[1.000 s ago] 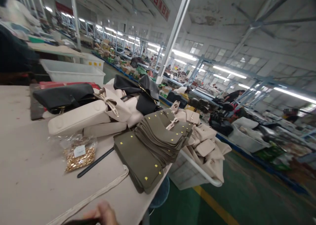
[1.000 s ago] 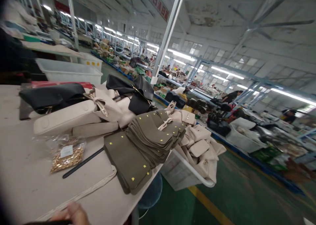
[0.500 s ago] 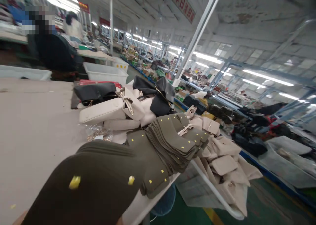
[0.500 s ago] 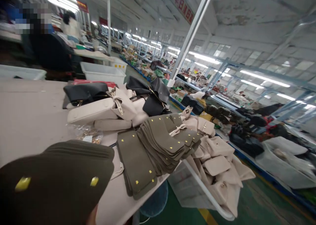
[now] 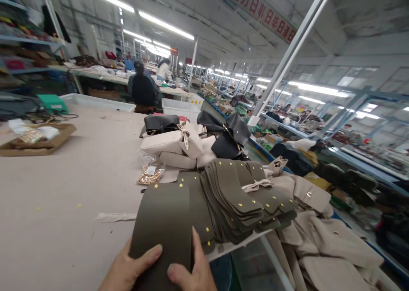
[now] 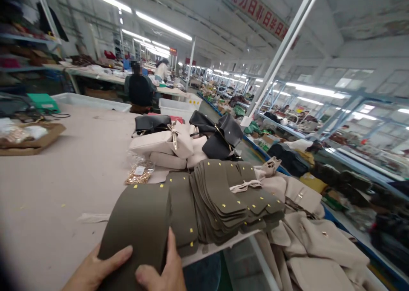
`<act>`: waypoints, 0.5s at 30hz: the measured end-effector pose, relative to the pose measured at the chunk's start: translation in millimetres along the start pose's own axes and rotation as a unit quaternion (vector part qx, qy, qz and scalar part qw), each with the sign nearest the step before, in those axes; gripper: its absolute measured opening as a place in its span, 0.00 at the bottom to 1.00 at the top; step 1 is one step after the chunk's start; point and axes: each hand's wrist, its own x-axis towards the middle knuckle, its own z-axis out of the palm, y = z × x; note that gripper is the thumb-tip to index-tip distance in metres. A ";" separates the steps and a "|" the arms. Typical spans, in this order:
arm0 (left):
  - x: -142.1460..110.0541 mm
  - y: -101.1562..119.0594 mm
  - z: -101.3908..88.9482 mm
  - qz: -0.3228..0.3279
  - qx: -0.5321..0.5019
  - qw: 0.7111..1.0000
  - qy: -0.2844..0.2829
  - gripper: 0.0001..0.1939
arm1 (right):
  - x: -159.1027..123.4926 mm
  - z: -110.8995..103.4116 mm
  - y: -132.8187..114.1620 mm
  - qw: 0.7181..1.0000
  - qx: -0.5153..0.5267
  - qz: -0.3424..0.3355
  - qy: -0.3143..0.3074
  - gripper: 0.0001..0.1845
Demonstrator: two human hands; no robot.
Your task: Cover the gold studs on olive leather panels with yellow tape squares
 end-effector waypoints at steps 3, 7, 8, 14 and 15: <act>35.1 24.6 37.2 0.059 -0.021 0.996 -0.065 0.38 | 44.3 -25.5 -38.6 0.998 -0.044 -0.027 -0.027 0.39; 105.9 30.8 74.2 0.127 0.057 0.987 -0.075 0.27 | 111.5 -61.8 -38.5 0.997 -0.078 0.014 0.011 0.34; 123.2 24.9 80.6 0.122 0.070 0.988 -0.056 0.25 | 125.1 -69.8 -28.8 0.992 -0.111 0.038 0.044 0.33; 187.5 -31.9 94.3 0.103 0.132 0.984 0.066 0.21 | 162.6 -105.9 38.9 0.970 -0.210 0.062 0.104 0.29; 191.2 -37.4 94.3 0.109 0.140 0.981 0.074 0.20 | 164.2 -110.9 46.8 0.970 -0.211 0.060 0.102 0.30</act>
